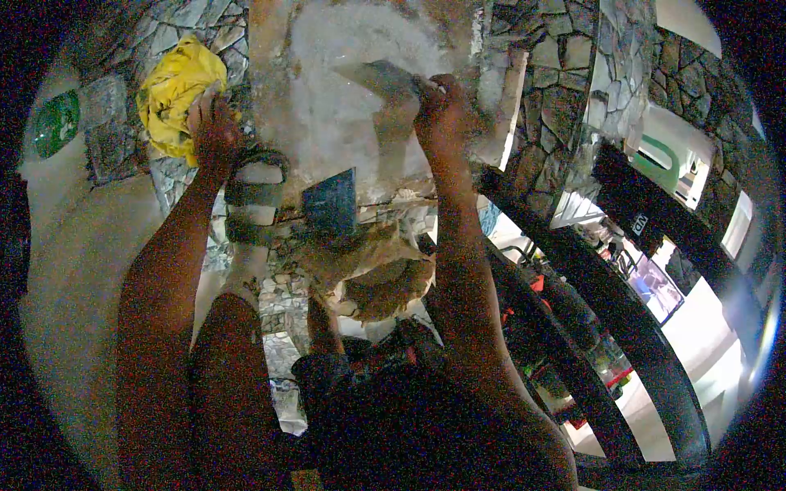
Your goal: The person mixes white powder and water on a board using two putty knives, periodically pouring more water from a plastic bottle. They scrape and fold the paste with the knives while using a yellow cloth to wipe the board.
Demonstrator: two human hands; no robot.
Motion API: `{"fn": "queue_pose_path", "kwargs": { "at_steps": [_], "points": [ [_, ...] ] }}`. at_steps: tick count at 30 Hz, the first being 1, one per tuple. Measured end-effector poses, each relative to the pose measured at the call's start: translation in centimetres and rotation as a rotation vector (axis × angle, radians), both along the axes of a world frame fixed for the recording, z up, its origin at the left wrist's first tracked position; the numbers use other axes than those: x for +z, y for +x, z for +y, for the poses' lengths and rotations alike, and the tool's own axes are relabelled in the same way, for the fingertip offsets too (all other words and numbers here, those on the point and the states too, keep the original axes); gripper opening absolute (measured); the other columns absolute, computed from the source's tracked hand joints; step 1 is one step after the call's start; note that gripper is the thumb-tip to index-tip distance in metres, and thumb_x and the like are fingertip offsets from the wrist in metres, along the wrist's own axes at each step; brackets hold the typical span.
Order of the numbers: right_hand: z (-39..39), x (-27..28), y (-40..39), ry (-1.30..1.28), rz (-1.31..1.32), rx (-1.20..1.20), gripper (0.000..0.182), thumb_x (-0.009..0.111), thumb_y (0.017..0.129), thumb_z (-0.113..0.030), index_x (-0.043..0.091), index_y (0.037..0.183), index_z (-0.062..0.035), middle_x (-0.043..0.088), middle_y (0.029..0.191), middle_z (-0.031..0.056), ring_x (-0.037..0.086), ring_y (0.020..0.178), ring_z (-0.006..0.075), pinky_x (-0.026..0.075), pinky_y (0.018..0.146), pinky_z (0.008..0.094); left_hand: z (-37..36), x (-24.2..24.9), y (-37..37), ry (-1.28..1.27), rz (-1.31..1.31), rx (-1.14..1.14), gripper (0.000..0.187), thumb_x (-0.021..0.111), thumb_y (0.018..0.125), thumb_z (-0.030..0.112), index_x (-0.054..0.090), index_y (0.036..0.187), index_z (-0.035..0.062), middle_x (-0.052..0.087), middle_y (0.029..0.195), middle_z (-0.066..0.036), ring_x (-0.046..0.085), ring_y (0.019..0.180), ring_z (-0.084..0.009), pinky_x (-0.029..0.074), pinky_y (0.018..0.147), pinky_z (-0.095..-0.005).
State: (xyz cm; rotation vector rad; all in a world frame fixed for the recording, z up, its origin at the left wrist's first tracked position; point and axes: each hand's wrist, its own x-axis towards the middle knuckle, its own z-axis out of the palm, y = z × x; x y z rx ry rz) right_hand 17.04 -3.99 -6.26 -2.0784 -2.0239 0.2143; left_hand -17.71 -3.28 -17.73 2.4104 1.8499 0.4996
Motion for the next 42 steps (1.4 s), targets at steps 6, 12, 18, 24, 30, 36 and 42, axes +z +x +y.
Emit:
{"fn": "queue_pose_path", "kwargs": {
  "at_steps": [6,12,18,24,30,36,42],
  "points": [
    [-0.8,-2.1,-1.3,0.08,-0.102,0.146,0.058,0.059,0.062,0.007,0.066,0.111,-0.0216,0.056,0.107,0.0064,0.054,0.098,0.0291,0.047,0.079,0.0382,0.6,1.2,0.8,0.075,0.004,-0.024,0.032,0.057,0.075,0.01,0.055,0.107,0.0054,0.05,0.119,-0.013,0.047,0.109,-0.0363,0.039,0.088,-0.0488],
    [-1.8,-2.0,-1.8,0.115,-0.088,0.183,0.064,0.057,0.06,0.01,0.065,0.113,-0.0243,0.056,0.108,0.007,0.053,0.091,0.0288,0.046,0.077,0.0408,0.4,1.2,0.6,0.056,0.002,-0.032,0.033,0.057,0.073,0.009,0.055,0.106,0.0042,0.048,0.125,-0.013,0.046,0.111,-0.0365,0.039,0.089,-0.0496],
    [-0.7,-1.5,-2.1,0.051,-0.168,0.193,0.05,0.059,0.062,0.003,0.068,0.105,-0.0202,0.058,0.107,0.0055,0.053,0.094,0.0282,0.045,0.079,0.0409,0.4,0.6,0.4,0.061,-0.001,-0.018,0.03,0.058,0.075,0.01,0.056,0.105,0.0059,0.05,0.122,-0.013,0.046,0.111,-0.0363,0.039,0.089,-0.049],
    [3.9,-0.1,0.5,0.086,0.011,0.188,0.018,0.065,0.074,-0.007,0.069,0.09,-0.0116,0.063,0.087,0.0157,0.06,0.075,0.0339,0.047,0.064,0.0403,0.4,0.7,0.4,0.074,-0.016,-0.01,0.028,0.056,0.078,0.011,0.057,0.106,0.0074,0.051,0.12,-0.013,0.048,0.109,-0.0358,0.039,0.087,-0.0484],
    [2.6,0.1,1.2,-0.069,0.073,0.033,0.02,0.074,0.072,-0.015,0.065,0.084,-0.0011,0.061,0.072,0.0198,0.06,0.069,0.0379,0.045,0.059,0.0413,0.4,0.3,0.1,0.111,-0.037,-0.008,0.026,0.054,0.08,0.012,0.058,0.105,0.0072,0.052,0.119,-0.012,0.049,0.107,-0.0353,0.04,0.086,-0.0479],
    [3.4,-0.6,2.0,0.058,0.117,-0.034,0.018,0.072,0.072,-0.011,0.066,0.086,-0.0012,0.063,0.077,0.0172,0.061,0.07,0.0353,0.046,0.063,0.0392,0.4,0.1,0.1,0.121,-0.013,-0.017,0.026,0.054,0.08,0.013,0.057,0.105,0.0069,0.053,0.119,-0.012,0.05,0.107,-0.0351,0.041,0.087,-0.0481],
    [1.0,-2.3,-1.1,0.117,0.059,0.048,0.011,0.07,0.071,-0.006,0.066,0.081,-0.0034,0.061,0.073,0.0127,0.06,0.067,0.0351,0.048,0.063,0.0409,0.6,1.0,0.5,0.089,-0.036,-0.016,0.027,0.055,0.079,0.012,0.057,0.105,0.0063,0.052,0.12,-0.012,0.05,0.107,-0.035,0.04,0.088,-0.048]
  ]
}}
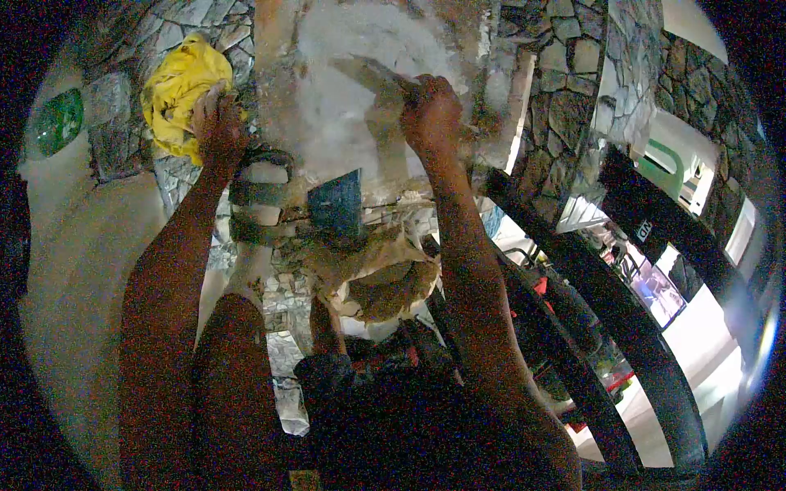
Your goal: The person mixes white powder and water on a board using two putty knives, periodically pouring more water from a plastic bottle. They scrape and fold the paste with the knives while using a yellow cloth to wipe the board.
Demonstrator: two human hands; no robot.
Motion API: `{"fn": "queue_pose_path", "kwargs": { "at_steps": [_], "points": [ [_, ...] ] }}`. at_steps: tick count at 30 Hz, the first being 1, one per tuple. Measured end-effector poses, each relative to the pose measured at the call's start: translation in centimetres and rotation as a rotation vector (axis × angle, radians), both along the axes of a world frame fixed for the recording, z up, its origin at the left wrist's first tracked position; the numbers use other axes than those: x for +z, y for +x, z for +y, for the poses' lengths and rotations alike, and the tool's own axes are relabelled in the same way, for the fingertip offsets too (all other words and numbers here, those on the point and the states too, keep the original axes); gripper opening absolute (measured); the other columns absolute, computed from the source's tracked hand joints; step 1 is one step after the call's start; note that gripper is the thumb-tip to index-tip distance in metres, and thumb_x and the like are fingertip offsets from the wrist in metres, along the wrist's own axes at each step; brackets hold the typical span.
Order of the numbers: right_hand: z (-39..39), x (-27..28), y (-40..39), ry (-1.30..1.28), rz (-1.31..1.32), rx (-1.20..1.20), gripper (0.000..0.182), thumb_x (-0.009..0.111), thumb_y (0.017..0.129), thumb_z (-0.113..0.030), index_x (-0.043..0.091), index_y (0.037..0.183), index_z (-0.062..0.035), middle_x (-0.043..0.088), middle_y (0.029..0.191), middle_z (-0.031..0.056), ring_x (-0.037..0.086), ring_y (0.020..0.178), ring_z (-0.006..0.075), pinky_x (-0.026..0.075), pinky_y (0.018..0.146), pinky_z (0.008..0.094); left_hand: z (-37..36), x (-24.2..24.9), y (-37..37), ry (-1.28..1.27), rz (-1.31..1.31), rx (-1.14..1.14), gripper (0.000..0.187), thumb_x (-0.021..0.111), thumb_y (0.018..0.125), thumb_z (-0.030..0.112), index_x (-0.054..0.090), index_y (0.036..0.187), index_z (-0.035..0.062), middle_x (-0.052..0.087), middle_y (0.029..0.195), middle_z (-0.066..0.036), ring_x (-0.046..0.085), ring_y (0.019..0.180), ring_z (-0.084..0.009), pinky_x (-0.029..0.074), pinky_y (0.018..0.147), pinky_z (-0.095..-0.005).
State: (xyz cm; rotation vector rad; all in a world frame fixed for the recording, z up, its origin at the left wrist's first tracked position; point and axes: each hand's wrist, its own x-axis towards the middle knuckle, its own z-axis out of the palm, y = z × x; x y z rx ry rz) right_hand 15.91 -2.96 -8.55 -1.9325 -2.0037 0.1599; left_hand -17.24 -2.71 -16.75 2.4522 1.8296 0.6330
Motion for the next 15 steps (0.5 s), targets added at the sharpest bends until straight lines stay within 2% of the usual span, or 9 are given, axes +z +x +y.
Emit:
{"fn": "queue_pose_path", "kwargs": {
  "at_steps": [1,4,5,8,9,12,13,14,15],
  "points": [
    [-0.2,0.1,0.2,0.006,-0.089,0.017,0.009,0.07,0.071,-0.005,0.066,0.079,-0.004,0.062,0.075,0.0119,0.061,0.069,0.0343,0.049,0.062,0.0394,0.0,-0.1,-0.1,0.02,0.0,-0.004,0.027,0.055,0.079,0.012,0.057,0.105,0.0063,0.052,0.12,-0.012,0.05,0.107,-0.035,0.04,0.087,-0.0481],
    [1.4,2.0,1.5,0.034,-0.049,0.112,0.011,0.071,0.071,-0.005,0.066,0.081,-0.0047,0.064,0.079,0.0141,0.062,0.072,0.0344,0.048,0.063,0.0406,-0.3,-0.2,-0.1,0.013,0.034,0.005,0.027,0.056,0.078,0.011,0.057,0.105,0.0064,0.052,0.119,-0.012,0.05,0.106,-0.0349,0.04,0.087,-0.0479],
    [2.1,2.1,1.3,0.124,0.001,0.09,0.011,0.069,0.072,-0.007,0.066,0.082,-0.0043,0.065,0.082,0.0158,0.062,0.075,0.0354,0.048,0.064,0.0415,-0.2,-0.2,0.1,0.006,0.048,0.011,0.027,0.056,0.078,0.011,0.057,0.105,0.0065,0.052,0.119,-0.012,0.05,0.106,-0.0349,0.04,0.086,-0.0477],
    [3.1,1.8,1.0,0.031,-0.014,0.027,0.01,0.066,0.073,-0.009,0.066,0.081,-0.0034,0.065,0.08,0.0162,0.062,0.076,0.0369,0.048,0.065,0.0418,0.0,-0.3,-0.1,0.003,0.035,-0.013,0.026,0.056,0.078,0.011,0.057,0.104,0.0063,0.052,0.116,-0.013,0.05,0.106,-0.0352,0.04,0.086,-0.0476],
    [3.1,1.6,0.9,-0.085,-0.009,0.001,0.014,0.064,0.073,-0.008,0.067,0.086,-0.0035,0.066,0.082,0.0154,0.063,0.078,0.0371,0.049,0.067,0.0397,0.0,-0.7,-0.1,0.007,0.043,-0.011,0.027,0.056,0.078,0.011,0.057,0.104,0.0064,0.052,0.114,-0.013,0.05,0.106,-0.0354,0.04,0.086,-0.0476],
    [1.9,3.8,2.3,0.067,0.095,0.005,0.02,0.062,0.072,-0.005,0.068,0.091,-0.0045,0.067,0.084,0.0158,0.064,0.081,0.035,0.049,0.069,0.0379,-0.2,-1.2,-0.4,0.014,0.043,-0.002,0.029,0.056,0.077,0.013,0.056,0.105,0.0067,0.052,0.111,-0.014,0.049,0.106,-0.0358,0.04,0.085,-0.0475],
    [1.7,4.0,3.6,0.018,0.003,-0.011,0.023,0.061,0.072,-0.002,0.068,0.094,-0.0042,0.068,0.085,0.015,0.066,0.08,0.0282,0.05,0.07,0.0339,-0.2,-0.8,-0.3,0.012,0.02,-0.005,0.029,0.056,0.076,0.013,0.056,0.105,0.0069,0.052,0.111,-0.015,0.049,0.106,-0.0359,0.04,0.084,-0.0475],
    [1.0,4.7,5.1,-0.113,0.119,-0.049,0.023,0.061,0.073,0.001,0.068,0.094,-0.0037,0.067,0.085,0.0141,0.065,0.078,0.0208,0.049,0.07,0.0299,-0.1,-0.5,-0.2,0.01,-0.004,-0.011,0.03,0.056,0.076,0.014,0.056,0.105,0.007,0.051,0.11,-0.015,0.049,0.107,-0.036,0.04,0.084,-0.0475],
    [0.9,4.1,7.3,-0.084,0.143,0.045,0.023,0.061,0.073,0.003,0.068,0.094,-0.0033,0.067,0.085,0.0136,0.064,0.077,0.0187,0.049,0.069,0.0291,-0.1,-0.5,-0.3,0.009,0.002,-0.012,0.031,0.056,0.076,0.015,0.056,0.106,0.0073,0.051,0.111,-0.015,0.049,0.107,-0.036,0.04,0.083,-0.0475]
  ]
}}
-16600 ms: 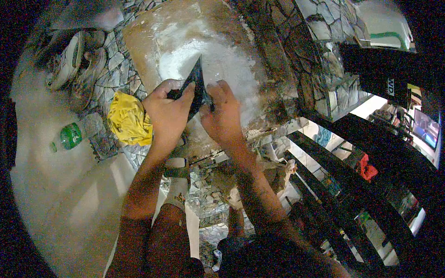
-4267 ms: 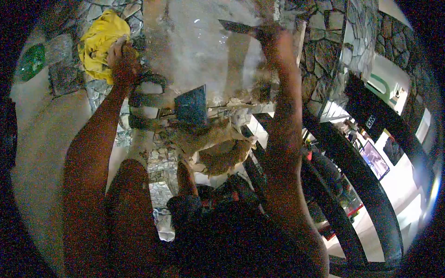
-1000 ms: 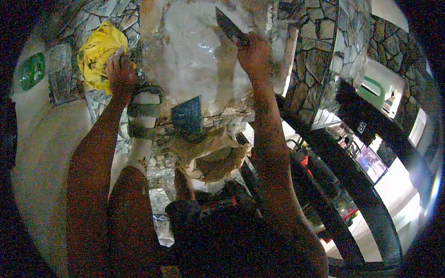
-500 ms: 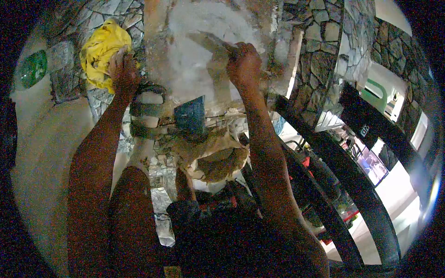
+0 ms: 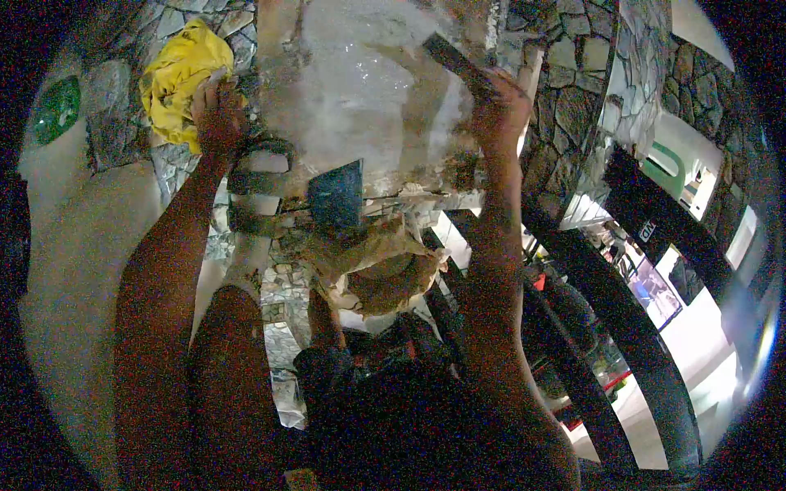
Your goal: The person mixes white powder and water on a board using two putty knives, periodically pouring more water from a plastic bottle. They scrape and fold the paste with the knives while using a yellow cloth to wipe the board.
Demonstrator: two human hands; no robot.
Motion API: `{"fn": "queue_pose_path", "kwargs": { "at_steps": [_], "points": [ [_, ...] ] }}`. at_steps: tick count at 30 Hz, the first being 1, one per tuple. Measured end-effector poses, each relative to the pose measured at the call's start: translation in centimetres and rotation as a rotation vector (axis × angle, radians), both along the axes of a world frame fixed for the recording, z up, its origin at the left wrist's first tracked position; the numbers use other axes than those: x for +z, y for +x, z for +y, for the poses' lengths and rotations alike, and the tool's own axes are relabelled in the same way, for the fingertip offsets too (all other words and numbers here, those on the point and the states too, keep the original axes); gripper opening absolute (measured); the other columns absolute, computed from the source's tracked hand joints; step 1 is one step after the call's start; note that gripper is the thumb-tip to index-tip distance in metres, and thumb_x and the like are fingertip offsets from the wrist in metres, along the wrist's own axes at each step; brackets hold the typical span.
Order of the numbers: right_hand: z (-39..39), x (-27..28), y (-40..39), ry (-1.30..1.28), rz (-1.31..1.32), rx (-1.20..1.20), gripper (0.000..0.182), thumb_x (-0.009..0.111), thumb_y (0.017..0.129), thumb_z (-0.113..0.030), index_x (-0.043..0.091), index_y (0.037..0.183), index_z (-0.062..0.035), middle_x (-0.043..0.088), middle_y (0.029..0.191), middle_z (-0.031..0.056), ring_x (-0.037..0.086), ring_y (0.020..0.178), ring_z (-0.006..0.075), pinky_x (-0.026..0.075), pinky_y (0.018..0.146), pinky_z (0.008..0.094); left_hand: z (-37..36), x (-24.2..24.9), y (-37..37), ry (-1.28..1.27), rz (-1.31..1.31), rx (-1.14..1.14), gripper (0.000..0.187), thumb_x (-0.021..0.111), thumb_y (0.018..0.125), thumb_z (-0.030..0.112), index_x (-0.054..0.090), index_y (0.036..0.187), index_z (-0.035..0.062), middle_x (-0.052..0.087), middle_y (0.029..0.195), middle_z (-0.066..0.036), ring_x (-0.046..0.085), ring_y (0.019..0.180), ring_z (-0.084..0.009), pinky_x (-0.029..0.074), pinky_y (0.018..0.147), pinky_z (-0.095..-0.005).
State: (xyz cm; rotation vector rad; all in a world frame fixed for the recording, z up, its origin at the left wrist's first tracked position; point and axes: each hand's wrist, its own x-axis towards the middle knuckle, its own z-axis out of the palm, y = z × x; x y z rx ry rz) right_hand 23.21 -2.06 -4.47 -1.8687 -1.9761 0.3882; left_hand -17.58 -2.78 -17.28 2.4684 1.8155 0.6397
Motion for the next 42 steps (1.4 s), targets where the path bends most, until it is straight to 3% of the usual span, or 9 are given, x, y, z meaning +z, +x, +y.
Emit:
{"fn": "queue_pose_path", "kwargs": {
  "at_steps": [7,16,19,22,25,28,32,35,42],
  "points": [
    [2.2,-1.4,0.5,-0.267,-0.274,0.306,0.017,0.063,0.074,0.008,0.065,0.088,-0.001,0.065,0.085,0.0159,0.064,0.077,0.025,0.049,0.069,0.0306,-0.3,-0.1,0.1,0.046,0.037,0.005,0.031,0.054,0.076,0.015,0.056,0.106,0.0078,0.051,0.111,-0.015,0.049,0.106,-0.0363,0.039,0.083,-0.0474],
    [3.8,-0.4,0.4,0.048,-0.118,0.297,0.013,0.067,0.076,-0.005,0.065,0.088,-0.0023,0.065,0.087,0.0158,0.063,0.083,0.0342,0.05,0.072,0.0392,0.1,-0.3,-0.1,0.014,-0.033,-0.001,0.029,0.054,0.076,0.013,0.056,0.105,0.0074,0.053,0.114,-0.014,0.049,0.106,-0.0363,0.039,0.085,-0.0479],
    [3.8,-1.5,1.8,-0.345,-0.268,0.23,0.014,0.065,0.078,-0.007,0.066,0.091,-0.0048,0.065,0.09,0.0161,0.063,0.085,0.0346,0.05,0.072,0.0382,-0.1,-0.3,-0.1,0.005,-0.028,0.007,0.029,0.054,0.076,0.012,0.056,0.105,0.0074,0.052,0.117,-0.014,0.049,0.107,-0.036,0.039,0.087,-0.0483],
    [4.7,-2.5,0.6,-0.397,-0.288,0.142,0.015,0.065,0.078,-0.006,0.067,0.093,-0.0048,0.066,0.093,0.0161,0.063,0.085,0.0336,0.049,0.071,0.0382,-0.1,-0.1,0.2,-0.024,-0.018,0.014,0.03,0.054,0.076,0.013,0.056,0.106,0.0074,0.052,0.119,-0.013,0.048,0.109,-0.0357,0.039,0.089,-0.0485],
    [5.2,-1.9,-0.2,-0.156,-0.275,0.201,0.015,0.066,0.077,-0.006,0.067,0.092,-0.0044,0.067,0.092,0.0155,0.064,0.081,0.0316,0.049,0.069,0.0379,-0.2,-0.5,0.1,-0.042,-0.001,0.018,0.031,0.054,0.076,0.014,0.056,0.107,0.0077,0.051,0.119,-0.013,0.047,0.11,-0.0354,0.039,0.088,-0.0483],
    [3.9,0.6,-1.1,-0.159,-0.002,0.046,0.016,0.069,0.077,-0.009,0.067,0.092,-0.0044,0.067,0.086,0.0161,0.065,0.075,0.0319,0.049,0.065,0.0385,0.0,-0.5,0.0,-0.034,0.007,0.015,0.032,0.054,0.077,0.015,0.056,0.108,0.0079,0.051,0.119,-0.012,0.047,0.109,-0.0352,0.039,0.088,-0.048],
    [1.5,0.2,-2.7,-0.213,-0.045,0.154,0.018,0.072,0.075,-0.012,0.067,0.09,-0.0032,0.066,0.079,0.016,0.063,0.068,0.0285,0.048,0.063,0.0356,0.0,-0.9,-0.1,-0.03,0.009,0.009,0.033,0.054,0.076,0.016,0.056,0.108,0.0078,0.051,0.119,-0.013,0.047,0.109,-0.0351,0.039,0.088,-0.0482],
    [1.1,-3.8,-2.5,-0.183,-0.153,0.064,0.02,0.072,0.077,-0.016,0.067,0.091,-0.0025,0.066,0.078,0.0157,0.063,0.067,0.0274,0.047,0.062,0.0348,-0.1,-0.6,-0.1,-0.013,0.019,0.008,0.033,0.054,0.076,0.015,0.056,0.108,0.0078,0.052,0.118,-0.013,0.048,0.11,-0.0355,0.039,0.087,-0.0483],
    [0.5,-0.1,-6.0,-0.216,-0.097,-0.303,0.032,0.074,0.074,-0.027,0.067,0.094,-0.003,0.066,0.079,0.0179,0.065,0.075,0.0305,0.047,0.068,0.0387,-0.3,-1.0,-0.1,-0.101,0.04,0.031,0.032,0.056,0.073,0.012,0.056,0.104,0.0047,0.051,0.118,-0.018,0.046,0.109,-0.0385,0.038,0.088,-0.05]
  ]
}}
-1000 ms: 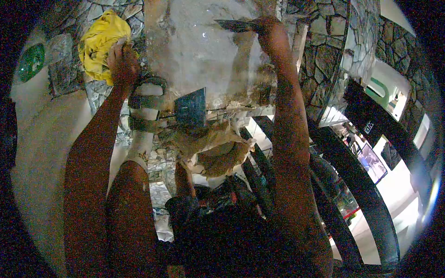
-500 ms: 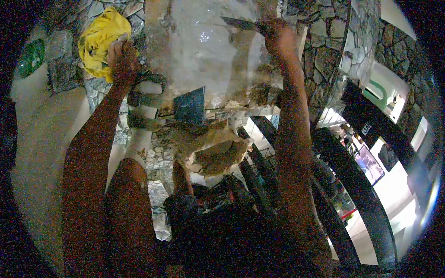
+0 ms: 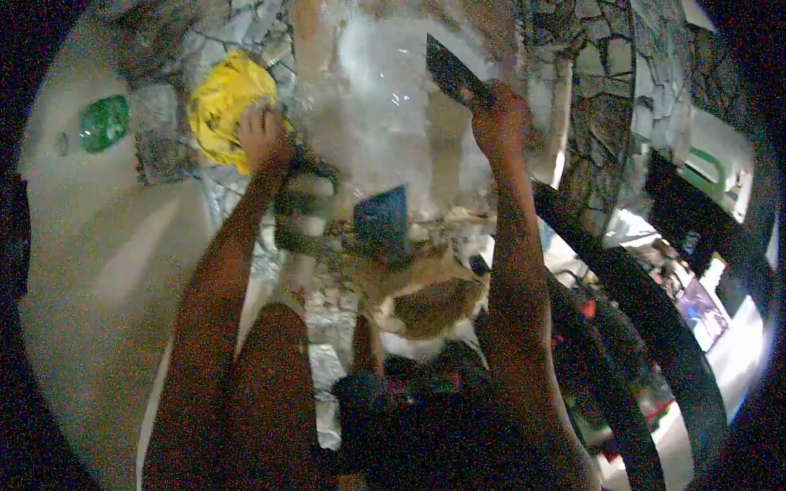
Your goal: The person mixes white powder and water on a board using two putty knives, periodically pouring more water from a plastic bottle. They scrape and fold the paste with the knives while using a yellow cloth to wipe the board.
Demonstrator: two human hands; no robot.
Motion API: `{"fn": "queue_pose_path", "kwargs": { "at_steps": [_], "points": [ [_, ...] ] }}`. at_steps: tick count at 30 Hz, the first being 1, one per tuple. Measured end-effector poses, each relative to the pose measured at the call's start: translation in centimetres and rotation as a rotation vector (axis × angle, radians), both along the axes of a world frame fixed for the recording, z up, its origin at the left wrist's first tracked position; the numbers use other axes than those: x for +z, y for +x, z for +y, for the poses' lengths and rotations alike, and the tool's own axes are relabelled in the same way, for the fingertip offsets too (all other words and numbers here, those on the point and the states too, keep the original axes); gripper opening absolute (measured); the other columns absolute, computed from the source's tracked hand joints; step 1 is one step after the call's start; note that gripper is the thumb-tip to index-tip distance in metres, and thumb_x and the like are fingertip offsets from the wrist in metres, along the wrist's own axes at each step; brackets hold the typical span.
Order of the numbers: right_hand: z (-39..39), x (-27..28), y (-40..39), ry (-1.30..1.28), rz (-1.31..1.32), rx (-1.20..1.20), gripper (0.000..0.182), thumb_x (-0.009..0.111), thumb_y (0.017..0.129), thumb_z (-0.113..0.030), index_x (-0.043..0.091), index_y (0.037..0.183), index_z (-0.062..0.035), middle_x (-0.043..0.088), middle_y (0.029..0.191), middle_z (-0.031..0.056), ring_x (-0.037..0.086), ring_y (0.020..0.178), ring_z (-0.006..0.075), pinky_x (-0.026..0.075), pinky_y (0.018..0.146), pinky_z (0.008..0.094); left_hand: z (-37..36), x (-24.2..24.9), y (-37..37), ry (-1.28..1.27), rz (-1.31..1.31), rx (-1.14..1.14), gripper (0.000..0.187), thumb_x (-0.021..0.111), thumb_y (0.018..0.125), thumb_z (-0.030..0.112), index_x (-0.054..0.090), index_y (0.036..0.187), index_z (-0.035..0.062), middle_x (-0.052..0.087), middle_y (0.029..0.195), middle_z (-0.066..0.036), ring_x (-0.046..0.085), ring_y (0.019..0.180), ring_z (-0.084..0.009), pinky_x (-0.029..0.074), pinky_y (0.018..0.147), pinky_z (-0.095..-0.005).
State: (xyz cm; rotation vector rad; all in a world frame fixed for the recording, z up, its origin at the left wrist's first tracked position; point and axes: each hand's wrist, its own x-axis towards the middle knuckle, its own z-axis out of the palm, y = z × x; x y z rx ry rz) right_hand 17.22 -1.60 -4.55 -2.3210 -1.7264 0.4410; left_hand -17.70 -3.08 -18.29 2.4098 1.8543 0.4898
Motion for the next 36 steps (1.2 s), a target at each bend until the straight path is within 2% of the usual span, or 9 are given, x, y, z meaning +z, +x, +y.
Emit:
{"fn": "queue_pose_path", "kwargs": {
  "at_steps": [5,10,20,23,24,28,32,35,36],
  "points": [
    [-1.3,-2.8,-0.2,0.111,0.02,-0.104,0.028,0.073,0.072,-0.018,0.067,0.094,-0.0004,0.067,0.08,0.0176,0.066,0.076,0.0275,0.049,0.069,0.0376,0.6,4.2,1.1,-0.068,-0.285,0.113,0.033,0.061,0.076,0.007,0.055,0.108,0.0005,0.052,0.114,-0.02,0.048,0.105,-0.0395,0.039,0.092,-0.0465],
    [-1.2,-4.0,-0.8,0.191,0.124,-0.163,0.03,0.072,0.071,-0.019,0.068,0.094,-0.0008,0.069,0.082,0.0148,0.067,0.076,0.0249,0.049,0.07,0.0358,2.1,10.0,-0.7,-0.006,-0.776,0.392,0.027,0.058,0.082,-0.001,0.055,0.109,0.0009,0.053,0.101,-0.008,0.051,0.084,-0.0144,0.044,0.077,-0.0286],
    [-0.1,-3.3,-1.3,0.155,0.173,-0.258,0.036,0.074,0.07,-0.023,0.066,0.096,0.0001,0.07,0.084,0.0139,0.066,0.075,0.0235,0.05,0.071,0.0359,5.3,8.1,-6.2,0.253,-1.016,0.915,0.046,0.07,0.071,-0.004,0.048,0.111,-0.0048,0.057,0.105,-0.013,0.056,0.095,-0.0225,0.046,0.085,-0.0336],
    [-0.8,-4.8,-0.9,0.224,0.006,-0.13,0.029,0.072,0.072,-0.017,0.067,0.095,-0.0003,0.069,0.084,0.014,0.066,0.075,0.0221,0.05,0.071,0.0359,6.7,7.8,-6.4,0.274,-1.171,0.881,0.047,0.069,0.069,-0.007,0.047,0.111,-0.0055,0.057,0.109,-0.013,0.057,0.096,-0.0237,0.047,0.086,-0.0353],
    [-0.5,-3.8,-0.6,0.129,0.099,-0.23,0.031,0.072,0.072,-0.018,0.067,0.096,-0.0003,0.069,0.085,0.015,0.066,0.076,0.0251,0.05,0.071,0.0376,7.0,7.3,-7.1,0.183,-1.23,0.88,0.063,0.075,0.07,0.0,0.038,0.121,-0.0096,0.052,0.115,-0.018,0.052,0.101,-0.0234,0.044,0.089,-0.0352],
    [-0.7,-2.6,-0.7,0.169,0.239,-0.35,0.031,0.071,0.072,-0.019,0.067,0.096,0.0003,0.068,0.085,0.0185,0.066,0.078,0.0319,0.05,0.071,0.0394,6.7,4.7,-8.2,0.044,-1.392,0.782,0.055,0.074,0.072,0.001,0.042,0.116,-0.0098,0.055,0.108,-0.015,0.053,0.097,-0.0229,0.044,0.086,-0.0336],
    [-0.3,-2.8,-2.4,0.169,0.222,-0.149,0.026,0.066,0.074,-0.02,0.065,0.09,0.0,0.065,0.081,0.0204,0.063,0.076,0.0376,0.049,0.07,0.0449,4.6,5.9,-3.2,0.009,-1.018,0.572,0.049,0.07,0.077,0.007,0.045,0.117,-0.008,0.053,0.115,-0.019,0.052,0.107,-0.0272,0.041,0.094,-0.0362],
    [-0.3,-1.5,-2.2,0.155,0.167,-0.122,0.021,0.062,0.076,-0.019,0.065,0.087,-0.001,0.063,0.082,0.0196,0.06,0.077,0.0394,0.049,0.071,0.0476,2.9,5.6,-2.8,0.014,-0.057,0.146,0.055,0.068,0.079,0.014,0.043,0.124,-0.0053,0.049,0.123,-0.023,0.046,0.117,-0.0361,0.035,0.101,-0.0429],
    [-0.4,-1.1,-2.1,0.151,0.124,-0.129,0.02,0.061,0.077,-0.018,0.065,0.086,-0.0013,0.063,0.083,0.019,0.06,0.078,0.0391,0.048,0.071,0.0475,2.3,5.3,-2.6,-0.045,-0.13,0.159,0.056,0.065,0.081,0.016,0.042,0.128,-0.0027,0.044,0.128,-0.024,0.038,0.122,-0.0415,0.031,0.104,-0.0469]
  ]
}}
